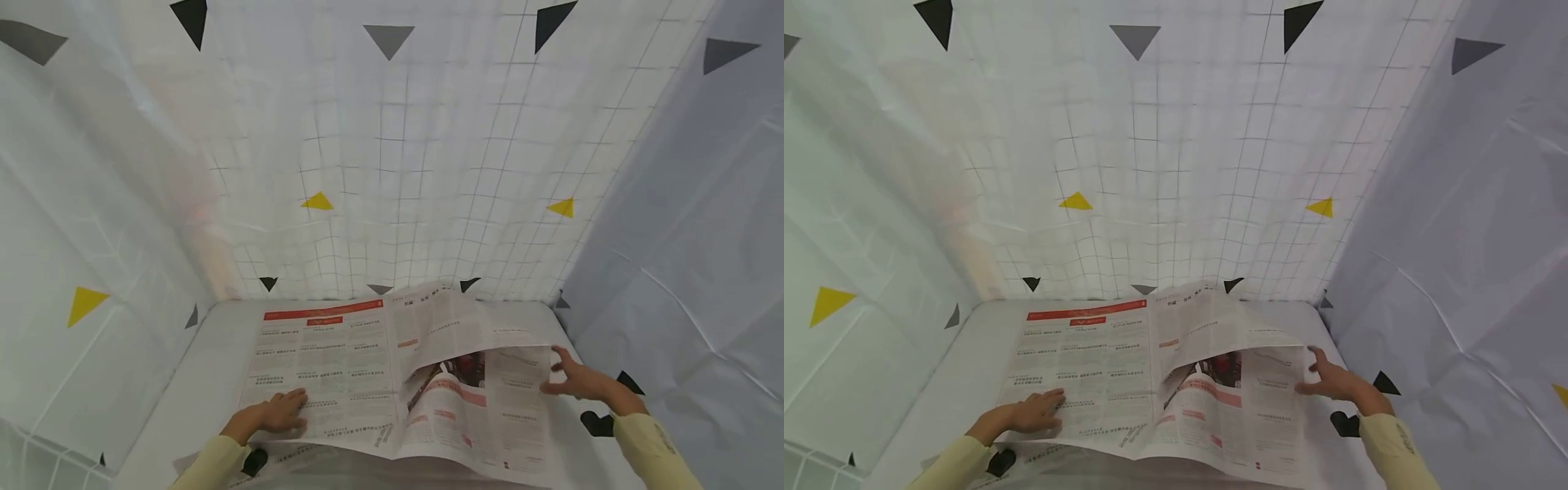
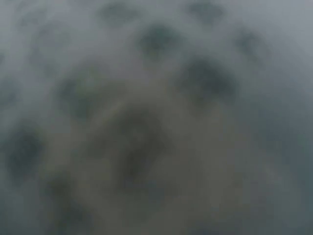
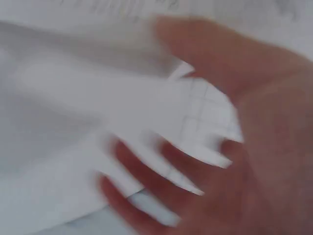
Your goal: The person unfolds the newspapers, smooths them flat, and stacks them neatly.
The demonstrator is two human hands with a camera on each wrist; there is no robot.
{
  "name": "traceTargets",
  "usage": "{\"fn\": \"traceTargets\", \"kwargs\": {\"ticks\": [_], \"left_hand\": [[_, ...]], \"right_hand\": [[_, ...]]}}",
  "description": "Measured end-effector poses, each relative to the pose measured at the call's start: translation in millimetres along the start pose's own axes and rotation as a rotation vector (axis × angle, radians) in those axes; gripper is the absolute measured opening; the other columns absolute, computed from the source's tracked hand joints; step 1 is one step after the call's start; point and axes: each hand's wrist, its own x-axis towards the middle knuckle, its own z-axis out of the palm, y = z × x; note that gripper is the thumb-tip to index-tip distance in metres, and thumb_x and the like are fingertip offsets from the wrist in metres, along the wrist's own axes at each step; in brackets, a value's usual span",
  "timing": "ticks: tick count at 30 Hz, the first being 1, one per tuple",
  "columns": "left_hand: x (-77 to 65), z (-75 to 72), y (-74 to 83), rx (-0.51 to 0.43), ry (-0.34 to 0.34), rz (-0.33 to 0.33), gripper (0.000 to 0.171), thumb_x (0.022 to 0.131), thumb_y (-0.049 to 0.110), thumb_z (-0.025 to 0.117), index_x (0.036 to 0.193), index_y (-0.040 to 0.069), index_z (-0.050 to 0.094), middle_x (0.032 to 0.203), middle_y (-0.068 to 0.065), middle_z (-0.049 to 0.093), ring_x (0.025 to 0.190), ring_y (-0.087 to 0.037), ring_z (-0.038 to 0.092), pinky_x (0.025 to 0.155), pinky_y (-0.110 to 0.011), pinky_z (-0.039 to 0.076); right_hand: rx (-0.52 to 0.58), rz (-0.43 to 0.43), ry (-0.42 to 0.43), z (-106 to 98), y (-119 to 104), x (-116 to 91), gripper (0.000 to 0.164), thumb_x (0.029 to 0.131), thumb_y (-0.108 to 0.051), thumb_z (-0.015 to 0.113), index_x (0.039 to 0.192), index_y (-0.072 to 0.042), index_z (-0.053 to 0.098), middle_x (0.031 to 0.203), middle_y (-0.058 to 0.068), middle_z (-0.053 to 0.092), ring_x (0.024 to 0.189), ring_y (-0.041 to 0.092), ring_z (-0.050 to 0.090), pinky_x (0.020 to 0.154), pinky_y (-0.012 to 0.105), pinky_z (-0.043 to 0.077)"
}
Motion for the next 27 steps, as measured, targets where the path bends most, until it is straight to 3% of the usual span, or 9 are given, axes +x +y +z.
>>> {"fn": "traceTargets", "kwargs": {"ticks": [3, 6, 9, 11, 14, 17, 20, 23, 27], "left_hand": [[1.6, 6.6, -1.6, -0.002, 0.045, 0.000, 0.060, 0.096, 0.030, 0.066, 0.145, 0.000, 0.048, 0.163, -0.022, 0.036, 0.144, -0.052, 0.037, 0.114, -0.075, 0.030], [3.5, 14.2, -1.6, 0.018, 0.084, -0.003, 0.061, 0.095, 0.030, 0.067, 0.145, 0.001, 0.048, 0.164, -0.023, 0.034, 0.145, -0.053, 0.036, 0.114, -0.074, 0.031], [6.3, 24.9, -3.7, 0.022, 0.122, -0.011, 0.064, 0.093, 0.031, 0.067, 0.146, 0.001, 0.046, 0.164, -0.023, 0.032, 0.147, -0.052, 0.033, 0.115, -0.074, 0.031], [8.8, 32.9, -6.1, 0.021, 0.148, -0.009, 0.066, 0.093, 0.032, 0.065, 0.147, 0.001, 0.044, 0.165, -0.024, 0.031, 0.148, -0.052, 0.032, 0.114, -0.074, 0.031], [10.8, 40.3, -7.7, 0.010, 0.181, -0.001, 0.067, 0.094, 0.032, 0.066, 0.148, 0.000, 0.042, 0.164, -0.025, 0.030, 0.147, -0.054, 0.031, 0.113, -0.076, 0.029], [11.4, 47.4, -9.6, -0.011, 0.204, 0.000, 0.071, 0.094, 0.035, 0.067, 0.151, 0.001, 0.040, 0.166, -0.025, 0.028, 0.148, -0.055, 0.028, 0.113, -0.078, 0.026], [11.8, 54.9, -12.4, -0.018, 0.228, -0.002, 0.073, 0.093, 0.034, 0.069, 0.153, 0.003, 0.039, 0.167, -0.024, 0.027, 0.150, -0.054, 0.027, 0.113, -0.078, 0.025], [11.4, 58.0, -13.4, -0.019, 0.243, -0.004, 0.074, 0.093, 0.030, 0.069, 0.154, 0.001, 0.038, 0.168, -0.023, 0.026, 0.150, -0.053, 0.027, 0.114, -0.078, 0.024], [10.4, 58.2, -14.2, -0.022, 0.258, -0.006, 0.074, 0.094, 0.029, 0.068, 0.154, 0.001, 0.036, 0.168, -0.022, 0.026, 0.151, -0.052, 0.026, 0.116, -0.077, 0.022]], "right_hand": [[-0.123, -0.248, 0.240, -4, -14, 7, 0.117, 0.084, -0.025, 0.085, 0.156, 0.011, 0.001, 0.147, 0.044, 0.032, 0.127, 0.060, 0.045, 0.093, 0.074, 0.045], [-0.276, -0.441, 0.456, -5, -28, 15, 0.114, 0.077, -0.022, 0.090, 0.159, 0.005, 0.017, 0.151, 0.035, 0.037, 0.134, 0.058, 0.040, 0.097, 0.079, 0.038], [-0.393, -0.525, 0.542, -5, -40, 20, 0.102, 0.075, -0.024, 0.091, 0.156, -0.003, 0.033, 0.153, 0.030, 0.039, 0.134, 0.056, 0.042, 0.096, 0.079, 0.037], [-0.416, -0.526, 0.536, -4, -47, 22, 0.095, 0.077, -0.025, 0.090, 0.155, -0.006, 0.039, 0.155, 0.029, 0.039, 0.135, 0.055, 0.044, 0.096, 0.077, 0.040], [-0.347, -0.463, 0.437, -3, -54, 23, 0.089, 0.084, -0.022, 0.085, 0.156, -0.010, 0.035, 0.152, 0.027, 0.046, 0.127, 0.049, 0.056, 0.093, 0.067, 0.050], [-0.213, -0.380, 0.312, -5, -58, 24, 0.083, 0.092, -0.017, 0.077, 0.158, -0.009, 0.028, 0.135, 0.023, 0.066, 0.108, 0.037, 0.071, 0.082, 0.049, 0.059], [-0.105, -0.340, 0.225, -7, -59, 25, 0.075, 0.097, -0.020, 0.072, 0.156, -0.007, 0.028, 0.116, 0.019, 0.076, 0.093, 0.023, 0.076, 0.076, 0.034, 0.056], [-0.011, -0.348, 0.202, -7, -56, 26, 0.069, 0.099, -0.023, 0.069, 0.155, -0.008, 0.032, 0.116, 0.017, 0.077, 0.092, 0.010, 0.075, 0.076, 0.026, 0.054], [0.054, -0.336, 0.222, -10, -49, 25, 0.067, 0.100, -0.028, 0.068, 0.154, -0.010, 0.034, 0.121, 0.020, 0.074, 0.092, 0.001, 0.072, 0.077, 0.024, 0.055]]}}
